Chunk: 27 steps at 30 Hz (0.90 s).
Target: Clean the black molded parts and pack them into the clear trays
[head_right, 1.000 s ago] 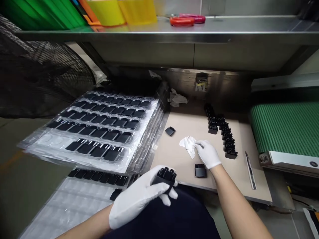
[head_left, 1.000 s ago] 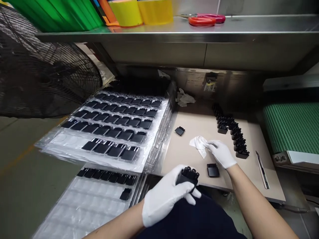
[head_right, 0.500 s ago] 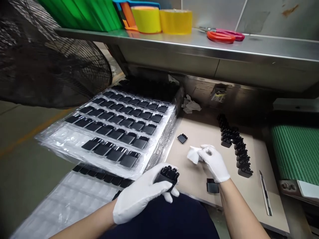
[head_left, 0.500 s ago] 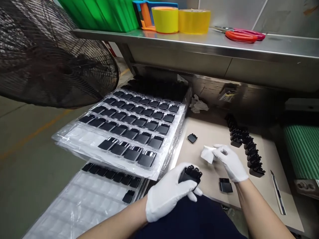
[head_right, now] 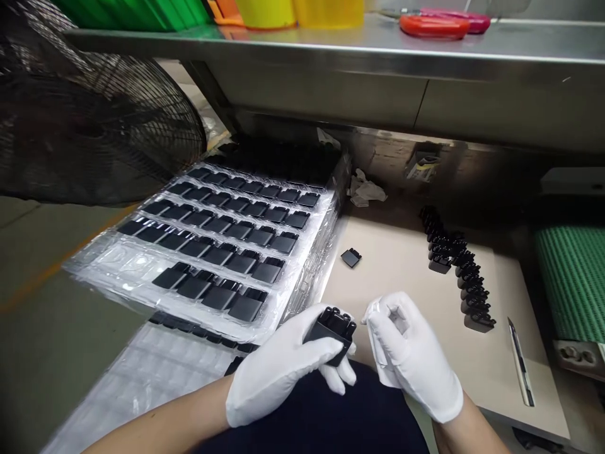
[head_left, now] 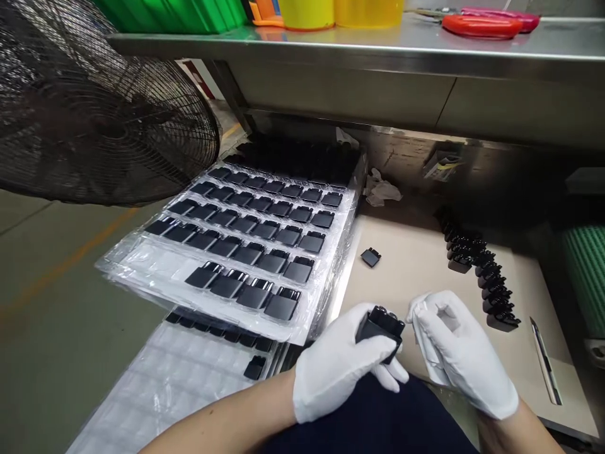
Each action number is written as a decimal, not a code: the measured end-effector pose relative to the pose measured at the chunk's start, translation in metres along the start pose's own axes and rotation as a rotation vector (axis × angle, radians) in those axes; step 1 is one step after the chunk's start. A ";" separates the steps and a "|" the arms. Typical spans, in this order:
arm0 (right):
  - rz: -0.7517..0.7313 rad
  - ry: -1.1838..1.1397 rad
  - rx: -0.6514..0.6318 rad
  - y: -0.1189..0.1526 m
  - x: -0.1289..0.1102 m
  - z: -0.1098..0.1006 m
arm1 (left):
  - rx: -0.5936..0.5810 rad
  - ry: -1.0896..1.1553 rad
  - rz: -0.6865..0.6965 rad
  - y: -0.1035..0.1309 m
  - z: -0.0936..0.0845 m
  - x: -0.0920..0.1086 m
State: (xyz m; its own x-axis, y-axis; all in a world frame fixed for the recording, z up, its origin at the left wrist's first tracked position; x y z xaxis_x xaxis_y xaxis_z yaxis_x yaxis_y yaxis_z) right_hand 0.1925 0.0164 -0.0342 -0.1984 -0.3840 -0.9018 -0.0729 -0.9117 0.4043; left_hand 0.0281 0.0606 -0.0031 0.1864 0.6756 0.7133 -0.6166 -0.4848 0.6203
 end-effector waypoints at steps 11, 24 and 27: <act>-0.251 0.321 0.156 0.020 -0.015 0.002 | -0.033 -0.018 -0.035 -0.009 0.006 -0.005; -0.725 0.881 0.105 0.016 -0.028 0.016 | -0.040 -0.061 -0.036 -0.015 0.010 -0.003; -0.759 0.901 0.161 0.012 -0.030 0.013 | -0.037 -0.074 -0.077 -0.014 0.009 -0.004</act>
State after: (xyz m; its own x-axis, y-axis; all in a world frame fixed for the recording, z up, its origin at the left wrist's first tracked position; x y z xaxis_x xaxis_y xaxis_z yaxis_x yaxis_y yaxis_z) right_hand 0.1852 0.0190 -0.0002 0.7023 0.2235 -0.6758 -0.0100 -0.9462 -0.3233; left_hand 0.0427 0.0596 -0.0114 0.2895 0.6661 0.6874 -0.6260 -0.4115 0.6624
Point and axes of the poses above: each hand's wrist, its own y-axis away from the middle knuckle, its own z-axis out of the palm, x = y × z, the point moved 4 cm from there along -y, towards the middle knuckle, and after that the axes turned 1 degree about z, right-handed, at the moved point
